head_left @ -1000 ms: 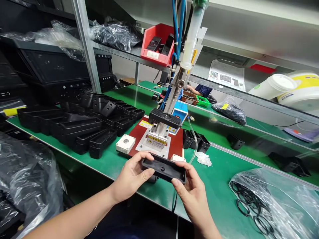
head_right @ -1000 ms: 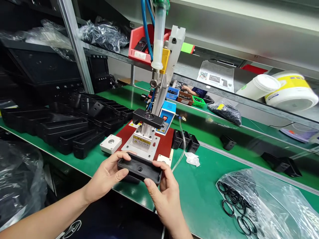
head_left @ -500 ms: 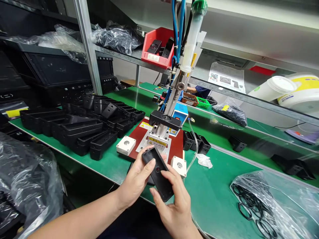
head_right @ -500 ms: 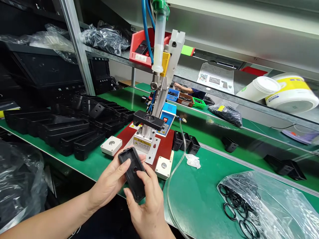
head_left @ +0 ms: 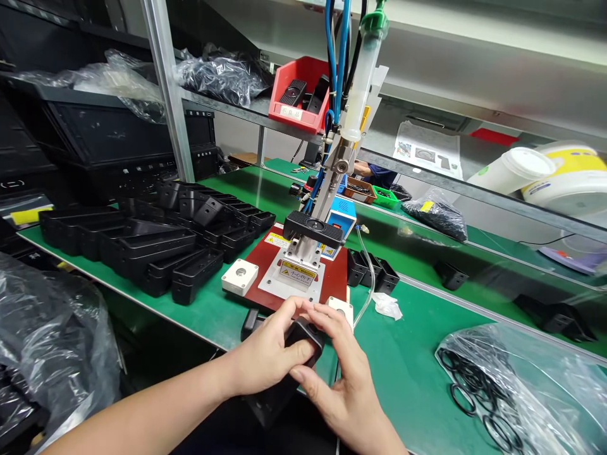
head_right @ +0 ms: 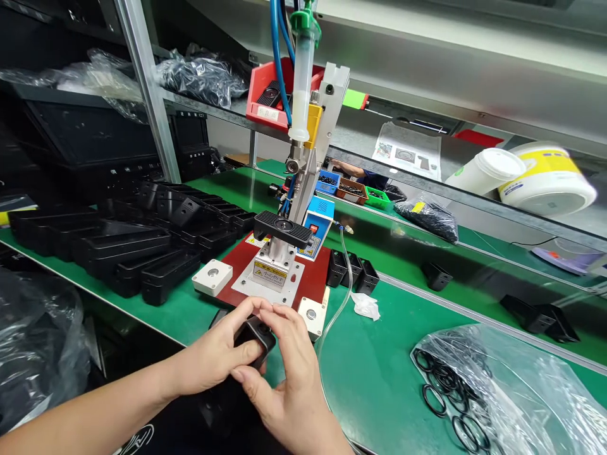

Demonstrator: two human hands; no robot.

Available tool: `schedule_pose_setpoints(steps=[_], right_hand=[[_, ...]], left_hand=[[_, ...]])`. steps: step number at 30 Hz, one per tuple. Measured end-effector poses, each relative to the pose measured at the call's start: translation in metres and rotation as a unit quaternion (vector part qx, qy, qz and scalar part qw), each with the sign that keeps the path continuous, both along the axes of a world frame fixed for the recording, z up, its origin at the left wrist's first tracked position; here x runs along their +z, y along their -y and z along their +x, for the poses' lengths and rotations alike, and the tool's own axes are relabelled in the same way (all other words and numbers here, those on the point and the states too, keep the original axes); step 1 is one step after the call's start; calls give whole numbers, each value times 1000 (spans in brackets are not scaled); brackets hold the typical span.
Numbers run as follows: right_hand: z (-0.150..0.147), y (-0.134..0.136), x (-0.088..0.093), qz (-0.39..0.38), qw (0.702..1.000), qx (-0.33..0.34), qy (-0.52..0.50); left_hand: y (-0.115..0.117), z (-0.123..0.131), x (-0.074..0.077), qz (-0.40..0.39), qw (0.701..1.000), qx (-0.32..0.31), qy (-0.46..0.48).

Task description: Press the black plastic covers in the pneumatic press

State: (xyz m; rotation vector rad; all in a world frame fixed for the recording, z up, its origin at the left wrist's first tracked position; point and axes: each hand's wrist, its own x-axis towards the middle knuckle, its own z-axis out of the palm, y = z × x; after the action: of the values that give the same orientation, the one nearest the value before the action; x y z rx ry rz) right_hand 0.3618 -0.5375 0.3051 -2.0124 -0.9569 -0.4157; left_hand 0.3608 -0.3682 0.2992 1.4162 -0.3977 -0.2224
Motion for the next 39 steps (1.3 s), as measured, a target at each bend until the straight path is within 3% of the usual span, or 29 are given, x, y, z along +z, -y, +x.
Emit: schedule_pose_setpoints(steps=[3,6,10,13,15,19,22,25,29,34,37,39], right_hand=[[0,-1,-2,16,1000,-14,-2],[-1,0,-6,74,997,-35,5],[0,0,-12,193,973,-129,-12],[4,-1,-15,285,938,-194,-42],[8,-1,-17,305,929,-202,-54],[14,4,-16,227,958,-174,-9],[18,12,-11,106,989,-87,57],[24,17,-7,30,995,-35,92],[37,15,-3,5,987,-36,158],[70,8,16,7,964,-80,255],[96,6,32,2,959,-109,263],[111,6,39,-9,963,-117,244]], left_hand=[[-5,2,-1,26,999,-2,31],[-12,3,-2,-1,998,-60,8],[-11,-4,-8,-25,992,-124,7],[-2,-11,-14,26,993,-98,52],[2,-12,-16,71,993,-52,73],[-2,-5,-12,114,991,2,72],[-13,6,-4,132,987,-8,88],[-23,20,6,141,985,12,99],[-31,45,27,168,971,100,136],[-31,86,56,179,914,239,275],[-29,113,62,189,875,296,333],[-28,128,62,191,866,315,339]])
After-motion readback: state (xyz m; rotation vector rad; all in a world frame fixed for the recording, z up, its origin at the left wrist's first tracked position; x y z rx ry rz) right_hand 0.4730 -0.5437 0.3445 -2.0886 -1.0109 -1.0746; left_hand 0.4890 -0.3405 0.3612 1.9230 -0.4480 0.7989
